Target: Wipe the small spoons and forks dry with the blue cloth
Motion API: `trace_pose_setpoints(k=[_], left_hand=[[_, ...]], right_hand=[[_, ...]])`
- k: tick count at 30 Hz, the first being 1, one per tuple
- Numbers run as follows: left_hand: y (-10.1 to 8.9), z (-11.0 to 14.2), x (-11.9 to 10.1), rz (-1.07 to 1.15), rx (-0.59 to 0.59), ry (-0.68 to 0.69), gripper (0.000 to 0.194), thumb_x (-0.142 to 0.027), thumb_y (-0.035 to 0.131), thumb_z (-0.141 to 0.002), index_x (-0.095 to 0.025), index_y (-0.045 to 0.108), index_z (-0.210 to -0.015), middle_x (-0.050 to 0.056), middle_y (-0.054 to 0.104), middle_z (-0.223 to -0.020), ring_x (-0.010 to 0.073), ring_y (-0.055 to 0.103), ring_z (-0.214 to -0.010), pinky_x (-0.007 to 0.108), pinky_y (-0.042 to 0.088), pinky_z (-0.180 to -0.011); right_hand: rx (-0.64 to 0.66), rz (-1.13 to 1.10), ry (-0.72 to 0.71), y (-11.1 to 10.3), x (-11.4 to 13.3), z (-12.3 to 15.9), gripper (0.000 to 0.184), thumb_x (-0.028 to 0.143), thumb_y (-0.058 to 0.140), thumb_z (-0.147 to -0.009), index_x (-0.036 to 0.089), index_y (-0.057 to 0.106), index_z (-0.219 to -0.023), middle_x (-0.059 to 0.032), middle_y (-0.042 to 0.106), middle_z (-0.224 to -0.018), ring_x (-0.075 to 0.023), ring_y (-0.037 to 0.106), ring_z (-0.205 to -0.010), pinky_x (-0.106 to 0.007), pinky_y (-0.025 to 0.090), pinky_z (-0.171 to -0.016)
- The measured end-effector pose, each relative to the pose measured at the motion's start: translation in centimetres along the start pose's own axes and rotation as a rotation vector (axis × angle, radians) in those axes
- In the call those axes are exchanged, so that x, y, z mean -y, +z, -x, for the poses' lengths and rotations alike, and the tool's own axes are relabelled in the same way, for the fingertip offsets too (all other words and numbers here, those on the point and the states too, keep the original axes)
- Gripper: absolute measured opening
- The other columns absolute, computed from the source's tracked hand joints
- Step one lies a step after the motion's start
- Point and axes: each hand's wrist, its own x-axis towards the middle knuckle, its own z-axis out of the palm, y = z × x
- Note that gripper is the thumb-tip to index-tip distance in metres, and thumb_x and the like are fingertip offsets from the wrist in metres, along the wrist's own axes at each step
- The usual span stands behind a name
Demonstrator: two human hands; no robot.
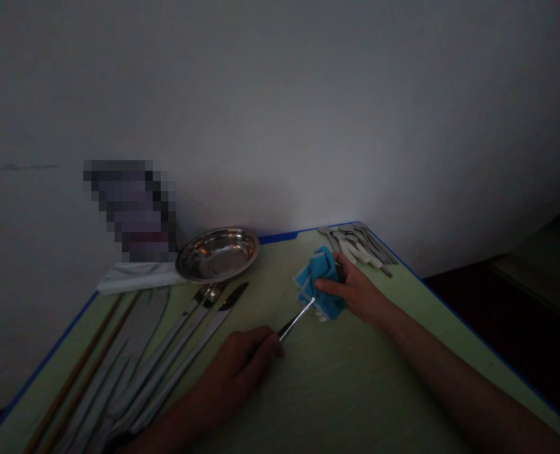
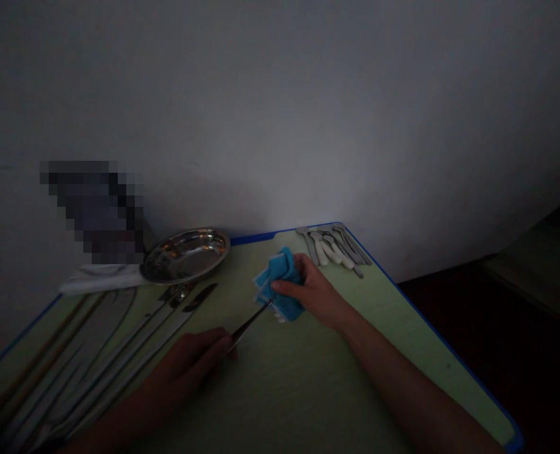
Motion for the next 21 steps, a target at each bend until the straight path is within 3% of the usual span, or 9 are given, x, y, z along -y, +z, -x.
trace_pose_setpoints(k=[4, 7, 12, 17, 21], left_hand=[[-0.1, -0.1, -0.1, -0.046, -0.045, 0.021, 0.034, -0.032, 0.034, -0.089, -0.019, 0.057, -0.069, -0.003, 0.054, -0.061, 0.0142, 0.054, -0.062, 0.022, 0.038, -0.059], [-0.1, -0.3, -0.1, -0.046, -0.071, 0.02, 0.032, -0.031, 0.035, -0.089, -0.019, 0.055, -0.068, -0.003, 0.054, -0.061, 0.0141, 0.054, -0.06, 0.022, 0.038, -0.057], [0.1, -0.3, 0.0, -0.047, -0.088, 0.029, 0.03, -0.032, 0.035, -0.088, -0.02, 0.053, -0.068, -0.003, 0.054, -0.061, 0.0142, 0.053, -0.059, 0.022, 0.038, -0.056], [0.0, -0.2, 0.2, -0.006, -0.155, 0.014, 0.029, -0.034, 0.034, -0.089, -0.021, 0.055, -0.074, -0.003, 0.056, -0.065, 0.0156, 0.054, -0.064, 0.023, 0.039, -0.059], [-0.2, -0.1, 0.0, 0.04, -0.203, -0.075, 0.033, -0.039, 0.035, -0.088, -0.021, 0.057, -0.072, -0.005, 0.048, -0.056, 0.0145, 0.05, -0.056, 0.022, 0.037, -0.053]], right_hand=[[-0.077, -0.042, 0.033, 0.7, -0.3, 0.1, 0.037, 0.028, 0.068, -0.065, 0.022, 0.049, -0.096, 0.0018, 0.061, -0.083, -0.0131, 0.059, -0.073, -0.03, 0.048, -0.067], [-0.168, -0.059, 0.045, 1.6, -1.4, 0.2, 0.025, 0.036, 0.064, -0.069, 0.019, 0.055, -0.085, 0.003, 0.06, -0.074, -0.0101, 0.055, -0.064, -0.025, 0.046, -0.065], [-0.213, -0.186, 0.121, 3.0, -2.8, 0.5, 0.026, 0.042, 0.06, -0.071, 0.019, 0.059, -0.081, 0.0026, 0.062, -0.07, -0.0106, 0.055, -0.063, -0.025, 0.045, -0.066], [-0.146, -0.219, 0.095, 3.2, -2.3, 0.8, 0.025, 0.039, 0.059, -0.073, 0.022, 0.059, -0.091, 0.0028, 0.062, -0.081, -0.0102, 0.056, -0.073, -0.024, 0.043, -0.075], [-0.092, -0.091, 0.017, 2.8, -2.8, 0.5, 0.023, 0.035, 0.061, -0.072, 0.021, 0.059, -0.091, 0.0023, 0.059, -0.078, -0.0113, 0.054, -0.072, -0.023, 0.043, -0.069]])
